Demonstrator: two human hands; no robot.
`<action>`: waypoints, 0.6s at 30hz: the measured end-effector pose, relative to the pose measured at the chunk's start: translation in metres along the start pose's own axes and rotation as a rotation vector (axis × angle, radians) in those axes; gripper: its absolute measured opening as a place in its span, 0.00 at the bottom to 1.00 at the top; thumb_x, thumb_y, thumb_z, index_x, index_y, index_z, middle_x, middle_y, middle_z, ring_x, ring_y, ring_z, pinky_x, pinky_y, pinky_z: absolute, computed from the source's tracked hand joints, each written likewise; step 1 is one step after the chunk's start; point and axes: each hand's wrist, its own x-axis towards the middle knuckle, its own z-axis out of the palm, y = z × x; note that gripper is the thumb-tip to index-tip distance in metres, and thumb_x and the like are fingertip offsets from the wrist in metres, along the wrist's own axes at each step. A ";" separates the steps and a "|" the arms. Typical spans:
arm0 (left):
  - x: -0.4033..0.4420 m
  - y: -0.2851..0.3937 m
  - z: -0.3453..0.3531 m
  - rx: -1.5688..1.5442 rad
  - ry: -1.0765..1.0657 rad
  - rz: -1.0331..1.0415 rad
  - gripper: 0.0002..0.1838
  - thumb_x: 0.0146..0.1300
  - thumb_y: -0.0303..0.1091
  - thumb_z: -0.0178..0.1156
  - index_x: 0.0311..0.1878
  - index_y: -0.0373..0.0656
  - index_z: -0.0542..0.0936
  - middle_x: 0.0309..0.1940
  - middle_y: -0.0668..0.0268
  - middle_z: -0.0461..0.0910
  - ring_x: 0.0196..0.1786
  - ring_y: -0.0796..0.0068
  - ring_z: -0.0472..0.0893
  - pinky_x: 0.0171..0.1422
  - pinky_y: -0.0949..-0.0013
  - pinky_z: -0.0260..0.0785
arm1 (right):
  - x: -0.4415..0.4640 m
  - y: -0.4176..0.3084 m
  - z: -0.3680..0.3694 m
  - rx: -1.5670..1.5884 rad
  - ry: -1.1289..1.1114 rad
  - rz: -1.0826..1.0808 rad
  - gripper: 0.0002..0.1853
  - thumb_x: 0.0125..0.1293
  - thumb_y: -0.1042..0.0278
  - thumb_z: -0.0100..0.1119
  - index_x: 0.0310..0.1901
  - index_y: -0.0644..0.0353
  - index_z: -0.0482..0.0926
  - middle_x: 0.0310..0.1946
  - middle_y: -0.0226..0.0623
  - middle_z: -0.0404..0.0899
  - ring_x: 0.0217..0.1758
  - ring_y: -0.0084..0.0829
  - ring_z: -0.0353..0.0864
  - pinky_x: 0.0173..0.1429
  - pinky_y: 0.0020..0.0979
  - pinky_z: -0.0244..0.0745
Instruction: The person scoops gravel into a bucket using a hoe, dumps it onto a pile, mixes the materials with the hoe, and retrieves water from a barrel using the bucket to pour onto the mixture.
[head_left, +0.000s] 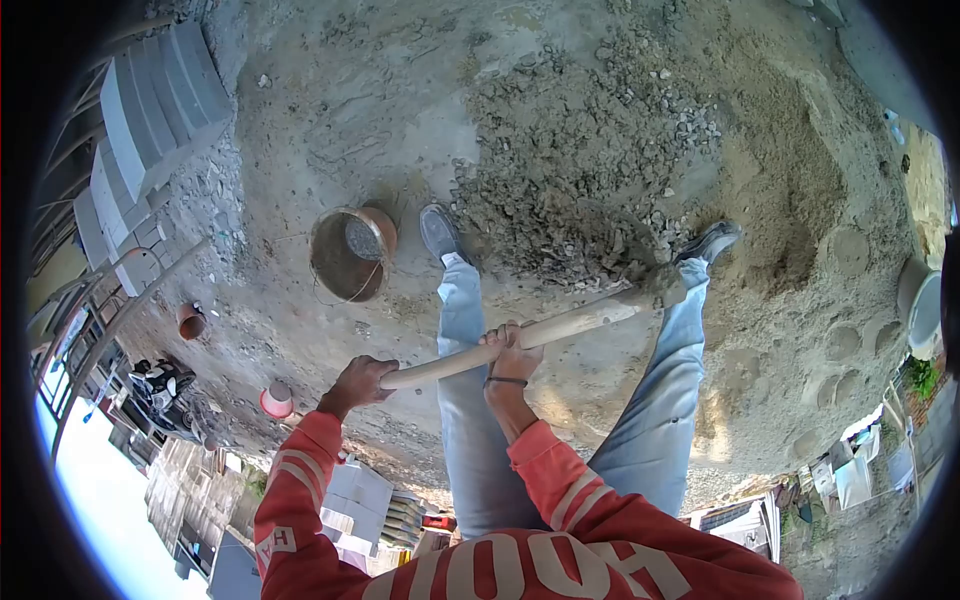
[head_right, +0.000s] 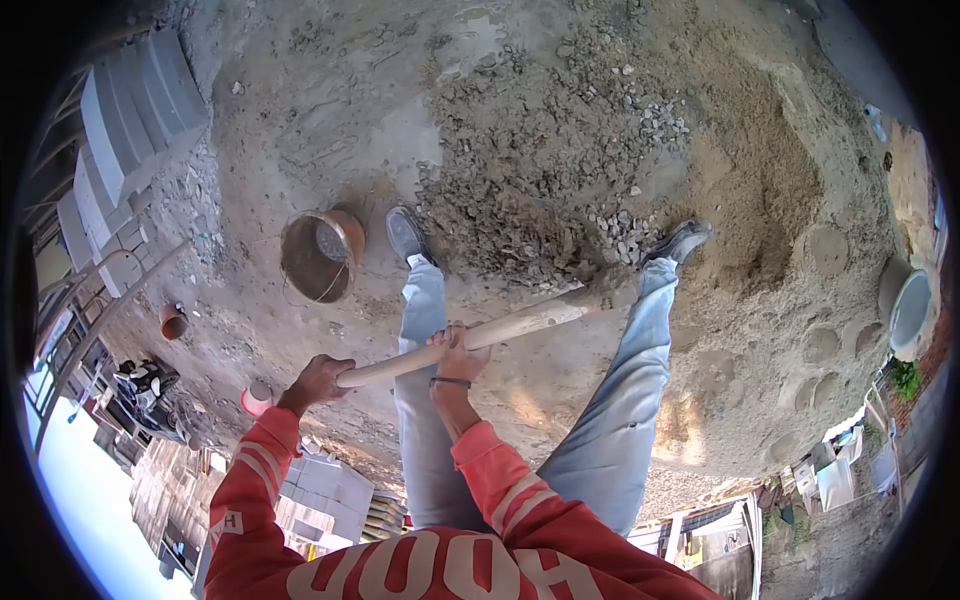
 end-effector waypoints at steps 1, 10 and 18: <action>-0.006 0.001 0.011 -0.031 0.011 0.004 0.22 0.48 0.38 0.70 0.48 0.50 0.77 0.36 0.60 0.82 0.42 0.54 0.79 0.50 0.53 0.71 | -0.003 0.001 -0.006 0.025 -0.036 -0.016 0.10 0.64 0.81 0.51 0.38 0.56 0.62 0.23 0.32 0.65 0.21 0.28 0.68 0.26 0.33 0.69; 0.112 0.111 0.087 -0.440 0.350 -0.233 0.12 0.55 0.35 0.64 0.39 0.39 0.78 0.22 0.49 0.78 0.28 0.40 0.79 0.39 0.48 0.74 | 0.182 -0.036 0.025 -0.606 -0.041 0.083 0.10 0.65 0.80 0.51 0.41 0.56 0.62 0.20 0.30 0.66 0.13 0.22 0.64 0.14 0.26 0.60; 0.186 0.242 0.056 -1.319 0.552 -0.196 0.21 0.67 0.46 0.56 0.51 0.37 0.74 0.28 0.60 0.80 0.30 0.61 0.81 0.38 0.60 0.74 | 0.149 -0.157 0.065 -0.954 -0.185 -0.150 0.10 0.62 0.76 0.56 0.41 0.59 0.65 0.21 0.31 0.69 0.16 0.23 0.70 0.16 0.28 0.64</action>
